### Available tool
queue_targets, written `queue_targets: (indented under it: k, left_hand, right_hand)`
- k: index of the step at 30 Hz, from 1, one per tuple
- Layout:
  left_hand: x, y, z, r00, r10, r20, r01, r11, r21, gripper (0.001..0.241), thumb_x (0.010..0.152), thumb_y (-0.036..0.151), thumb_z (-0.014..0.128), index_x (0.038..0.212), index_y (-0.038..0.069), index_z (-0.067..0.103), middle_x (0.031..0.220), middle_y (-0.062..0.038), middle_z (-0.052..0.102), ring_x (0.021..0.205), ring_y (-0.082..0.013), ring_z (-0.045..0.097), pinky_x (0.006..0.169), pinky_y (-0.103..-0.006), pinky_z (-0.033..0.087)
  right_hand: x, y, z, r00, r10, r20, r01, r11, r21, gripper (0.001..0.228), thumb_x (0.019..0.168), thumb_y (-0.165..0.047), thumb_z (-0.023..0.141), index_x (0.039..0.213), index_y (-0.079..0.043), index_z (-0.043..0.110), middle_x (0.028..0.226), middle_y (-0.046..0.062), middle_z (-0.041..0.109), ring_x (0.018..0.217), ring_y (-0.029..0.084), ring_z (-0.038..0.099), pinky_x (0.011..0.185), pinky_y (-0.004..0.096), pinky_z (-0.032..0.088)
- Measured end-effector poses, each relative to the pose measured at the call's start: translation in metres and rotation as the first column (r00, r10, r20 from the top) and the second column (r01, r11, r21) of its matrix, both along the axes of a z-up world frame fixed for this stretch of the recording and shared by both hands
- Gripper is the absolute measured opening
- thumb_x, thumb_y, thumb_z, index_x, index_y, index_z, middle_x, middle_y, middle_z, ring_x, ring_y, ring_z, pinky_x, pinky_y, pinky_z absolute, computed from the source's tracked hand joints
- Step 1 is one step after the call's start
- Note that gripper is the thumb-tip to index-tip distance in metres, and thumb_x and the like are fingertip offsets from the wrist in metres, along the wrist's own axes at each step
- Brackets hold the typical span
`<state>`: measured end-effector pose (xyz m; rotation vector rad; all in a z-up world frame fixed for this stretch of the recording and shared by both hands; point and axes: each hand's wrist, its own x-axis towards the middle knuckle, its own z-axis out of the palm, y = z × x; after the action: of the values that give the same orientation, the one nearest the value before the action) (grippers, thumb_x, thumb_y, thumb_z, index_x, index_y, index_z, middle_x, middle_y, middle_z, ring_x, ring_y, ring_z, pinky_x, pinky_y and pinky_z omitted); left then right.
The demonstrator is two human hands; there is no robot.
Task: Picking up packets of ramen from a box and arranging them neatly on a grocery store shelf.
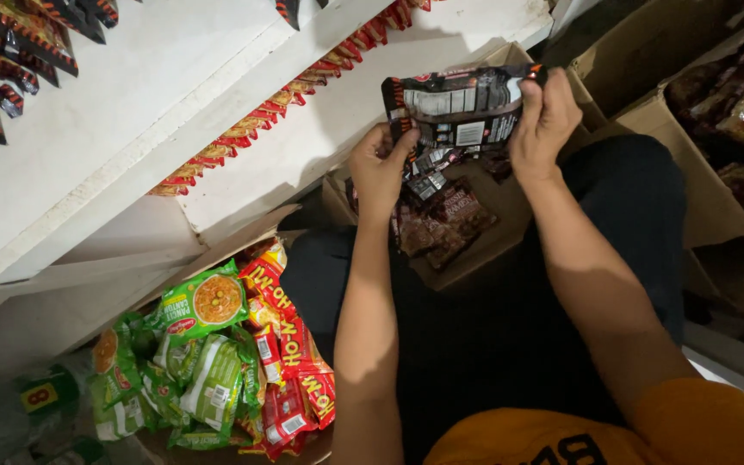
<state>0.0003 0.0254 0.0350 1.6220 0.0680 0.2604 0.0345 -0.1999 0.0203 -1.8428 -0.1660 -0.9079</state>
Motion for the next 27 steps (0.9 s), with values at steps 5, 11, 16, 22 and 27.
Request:
queue_targets:
  k: [5, 11, 16, 22, 27]
  left_hand:
    - [-0.004, -0.006, 0.017, 0.998, -0.009, -0.070, -0.017, 0.932, -0.363, 0.021, 0.093, 0.016, 0.076, 0.110, 0.005, 0.069, 0.097, -0.001, 0.073, 0.087, -0.0096, 0.066, 0.077, -0.0259, 0.052]
    - [-0.013, -0.027, -0.026, 0.994, 0.088, -0.058, -0.104, 0.735, -0.670, 0.043, 0.101, 0.022, 0.076, 0.127, 0.005, 0.046, 0.114, -0.008, 0.065, 0.101, -0.0182, 0.062, 0.089, -0.0351, 0.052]
    - [-0.022, -0.047, 0.005, 0.978, 0.205, 0.046, -0.170, 0.902, -0.398, 0.072, 0.086, 0.026, 0.086, 0.136, 0.010, 0.037, 0.125, -0.008, 0.057, 0.113, -0.0204, 0.056, 0.098, -0.0358, 0.048]
    - [-0.002, -0.017, -0.011, 0.973, 0.206, -0.103, -0.228, 0.924, -0.308, 0.069, 0.082, 0.025, 0.087, 0.139, 0.006, 0.054, 0.138, -0.020, 0.056, 0.126, -0.0356, 0.054, 0.104, -0.0503, 0.045]
    - [0.002, 0.010, -0.033, 0.993, 0.072, -0.088, -0.094, 0.957, -0.274, 0.046, 0.092, 0.012, 0.081, 0.135, 0.007, 0.064, 0.143, -0.014, 0.058, 0.138, -0.0300, 0.050, 0.117, -0.0469, 0.039]
  right_hand:
    - [0.011, 0.007, -0.048, 0.993, 0.036, -0.117, -0.007, 0.970, 0.241, 0.030, 0.115, -0.018, 0.061, 0.093, 0.000, 0.050, 0.083, 0.006, 0.048, 0.078, 0.014, 0.043, 0.071, 0.031, 0.041]
    - [-0.026, 0.060, -0.007, 0.923, 0.385, -0.014, -0.225, 0.568, 0.792, 0.030, 0.112, -0.032, 0.053, 0.104, -0.006, 0.065, 0.097, 0.000, 0.070, 0.085, 0.010, 0.060, 0.081, 0.029, 0.051]
    - [-0.044, 0.079, -0.036, 0.860, 0.510, 0.027, -0.223, 0.327, 0.918, 0.028, 0.111, -0.031, 0.053, 0.108, -0.006, 0.065, 0.100, 0.002, 0.071, 0.086, 0.009, 0.063, 0.080, 0.028, 0.053]
    - [-0.045, 0.083, -0.064, 0.728, 0.675, -0.123, -0.114, 0.296, 0.948, 0.007, 0.111, -0.016, 0.063, 0.113, -0.010, 0.065, 0.096, -0.002, 0.066, 0.075, 0.007, 0.055, 0.067, 0.025, 0.045]
    - [-0.038, 0.078, -0.043, 0.477, 0.879, -0.026, -0.224, 0.150, 0.963, 0.018, 0.109, -0.005, 0.059, 0.126, -0.009, 0.062, 0.112, 0.002, 0.068, 0.095, 0.013, 0.063, 0.080, 0.030, 0.053]
